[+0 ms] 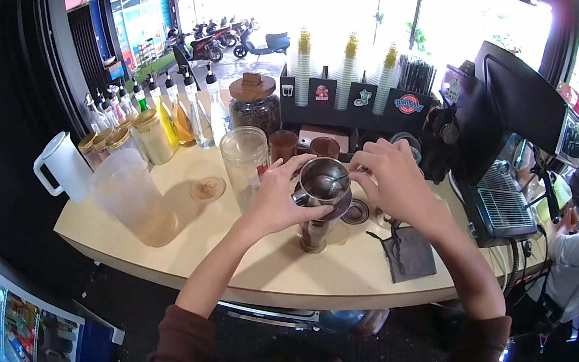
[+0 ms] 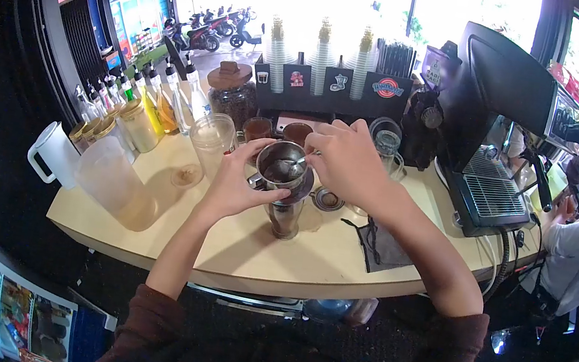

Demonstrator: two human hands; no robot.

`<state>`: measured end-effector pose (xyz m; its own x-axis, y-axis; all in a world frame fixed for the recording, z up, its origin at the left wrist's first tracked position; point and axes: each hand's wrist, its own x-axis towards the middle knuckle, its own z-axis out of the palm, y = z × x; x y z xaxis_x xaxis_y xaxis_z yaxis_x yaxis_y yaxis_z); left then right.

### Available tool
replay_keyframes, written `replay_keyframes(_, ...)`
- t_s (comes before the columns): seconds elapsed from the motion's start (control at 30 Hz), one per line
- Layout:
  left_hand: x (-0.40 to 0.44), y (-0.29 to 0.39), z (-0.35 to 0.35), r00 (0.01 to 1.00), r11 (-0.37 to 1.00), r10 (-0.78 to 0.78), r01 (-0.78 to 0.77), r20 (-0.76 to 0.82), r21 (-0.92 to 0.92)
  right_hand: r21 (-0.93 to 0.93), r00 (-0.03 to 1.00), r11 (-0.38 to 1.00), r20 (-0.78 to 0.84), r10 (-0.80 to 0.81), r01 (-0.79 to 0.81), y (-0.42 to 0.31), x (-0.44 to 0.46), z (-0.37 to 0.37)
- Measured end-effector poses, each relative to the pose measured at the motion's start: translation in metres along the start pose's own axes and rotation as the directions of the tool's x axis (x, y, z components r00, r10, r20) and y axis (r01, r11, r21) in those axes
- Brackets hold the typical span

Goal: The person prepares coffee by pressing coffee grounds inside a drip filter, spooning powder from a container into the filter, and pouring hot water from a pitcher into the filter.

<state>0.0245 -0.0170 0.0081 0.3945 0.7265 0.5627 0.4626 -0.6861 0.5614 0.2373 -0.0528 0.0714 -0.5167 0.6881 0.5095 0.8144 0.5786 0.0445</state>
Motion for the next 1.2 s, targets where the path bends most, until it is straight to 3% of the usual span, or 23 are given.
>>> replay_keyframes(0.17,0.001,-0.004,0.001,1.000,1.000,0.017,-0.017,-0.015,-0.009,0.249,0.996,0.968,-0.065,0.060,-0.042,0.014,0.003,0.007)
replay_keyframes(0.2,0.003,-0.001,-0.001,0.991,0.995,0.103,-0.102,-0.087,0.022,0.250,0.996,0.967,-0.065,0.056,-0.038,0.015,0.005,0.011)
replay_keyframes(0.23,0.006,0.003,-0.004,0.969,0.981,0.191,-0.184,-0.156,0.058,0.384,0.990,0.921,-0.092,0.106,-0.063,0.017,0.006,0.014)
replay_keyframes(0.27,0.008,0.008,-0.006,0.969,0.981,0.191,-0.184,-0.158,0.061,0.510,0.981,0.856,-0.111,0.160,-0.082,0.018,0.008,0.016)
replay_keyframes(0.3,0.010,0.014,-0.008,0.968,0.980,0.193,-0.183,-0.162,0.079,0.511,0.981,0.856,-0.112,0.157,-0.078,0.015,0.009,0.012)
replay_keyframes(0.37,0.015,0.024,-0.010,0.966,0.979,0.196,-0.181,-0.167,0.097,0.563,0.943,0.768,0.066,0.326,-0.305,0.006,0.012,-0.003)
replay_keyframes(0.43,0.019,0.030,-0.009,0.976,0.957,0.218,-0.214,0.003,0.194,0.593,0.941,0.740,0.099,0.324,-0.318,0.006,0.013,-0.005)
replay_keyframes(0.47,0.023,0.030,-0.006,0.976,0.957,0.217,-0.213,0.002,0.195,0.621,0.937,0.710,0.132,0.323,-0.332,0.007,0.013,-0.005)
replay_keyframes(0.57,0.029,0.027,0.001,0.946,0.902,0.324,-0.304,-0.014,0.307,0.754,0.966,0.614,0.105,0.238,-0.233,0.015,-0.001,-0.001)
replay_keyframes(0.6,0.030,0.026,0.001,0.938,0.893,0.347,-0.322,-0.025,0.314,0.753,0.965,0.616,0.102,0.240,-0.232,0.022,-0.009,0.003)
replay_keyframes(0.67,0.030,0.025,0.000,0.927,0.884,0.373,-0.344,-0.034,0.317,0.864,0.950,0.477,0.007,0.312,-0.163,0.045,-0.031,0.019)
replay_keyframes(0.7,0.029,0.024,-0.002,0.933,0.895,0.357,-0.330,-0.042,0.300,0.844,0.933,0.501,-0.005,0.361,-0.189,0.062,-0.046,0.028)
replay_keyframes(0.77,0.027,0.024,-0.008,0.940,0.908,0.338,-0.312,-0.049,0.281,0.580,0.905,0.767,-0.117,0.409,-0.272,0.096,-0.085,0.051)
replay_keyframes(0.83,0.026,0.023,-0.014,0.950,0.918,0.304,-0.273,-0.067,0.286,0.362,0.783,0.764,-0.128,0.609,-0.535,0.119,-0.130,0.087)
replay_keyframes(0.9,0.024,0.018,-0.019,0.950,0.927,0.300,-0.266,-0.093,0.264,0.439,0.695,0.657,-0.096,0.712,-0.613,0.147,-0.173,0.134)
replay_keyframes(1.0,0.021,0.016,-0.025,0.949,0.942,0.279,-0.241,-0.146,0.233,0.731,0.599,0.372,0.062,0.798,-0.572,0.134,-0.184,0.149)
replay_keyframes(1.13,0.016,0.014,-0.027,0.950,0.967,0.213,-0.172,-0.229,0.186,0.812,0.622,0.351,0.019,0.783,-0.466,0.129,-0.185,0.166)
replay_keyframes(1.2,0.015,0.012,-0.027,0.943,0.975,0.202,-0.169,-0.265,0.142,0.937,0.623,0.206,0.016,0.782,-0.283,0.123,-0.179,0.172)
